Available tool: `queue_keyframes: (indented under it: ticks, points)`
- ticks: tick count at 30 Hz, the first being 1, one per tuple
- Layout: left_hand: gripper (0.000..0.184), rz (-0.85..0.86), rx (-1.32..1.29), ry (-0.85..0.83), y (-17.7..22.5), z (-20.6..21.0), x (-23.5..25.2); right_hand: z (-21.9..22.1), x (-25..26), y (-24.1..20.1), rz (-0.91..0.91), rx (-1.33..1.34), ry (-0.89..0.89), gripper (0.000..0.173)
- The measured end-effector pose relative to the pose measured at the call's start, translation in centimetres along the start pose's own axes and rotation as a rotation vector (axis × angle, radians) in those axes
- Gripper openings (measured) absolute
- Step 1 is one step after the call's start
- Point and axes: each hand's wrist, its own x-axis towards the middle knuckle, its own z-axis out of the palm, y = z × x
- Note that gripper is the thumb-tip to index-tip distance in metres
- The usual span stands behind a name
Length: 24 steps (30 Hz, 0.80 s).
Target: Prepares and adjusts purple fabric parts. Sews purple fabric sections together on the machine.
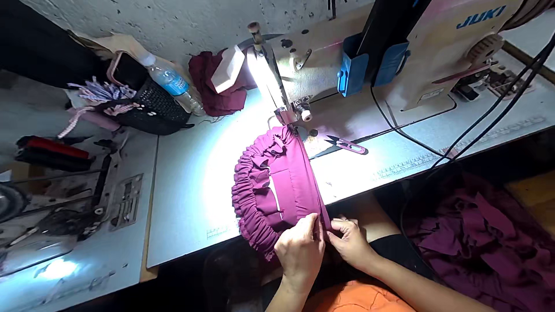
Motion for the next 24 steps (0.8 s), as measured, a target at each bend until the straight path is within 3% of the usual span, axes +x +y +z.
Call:
queue_keyframes:
  ticks: [8, 15, 21, 24]
  points:
    - [0.018, -0.057, -0.244, 0.04, -0.2, 0.2, -0.3, 0.4, -0.3, -0.6, -0.039, -0.064, 0.021, 0.025]
    - [0.019, -0.055, -0.186, 0.013, 0.0, 2.0, -0.7, 0.1, -0.9, -0.6, -0.083, -0.154, 0.039, 0.015]
    - [0.032, -0.105, -0.188, -0.051, 0.6, 1.2, -0.8, -0.4, -2.2, -0.8, -0.191, -0.287, -0.007, 0.019]
    - [0.027, -0.119, -0.234, -0.052, 0.7, 0.3, -0.7, -0.9, -2.5, -1.2, -0.229, -0.334, 0.01, 0.022]
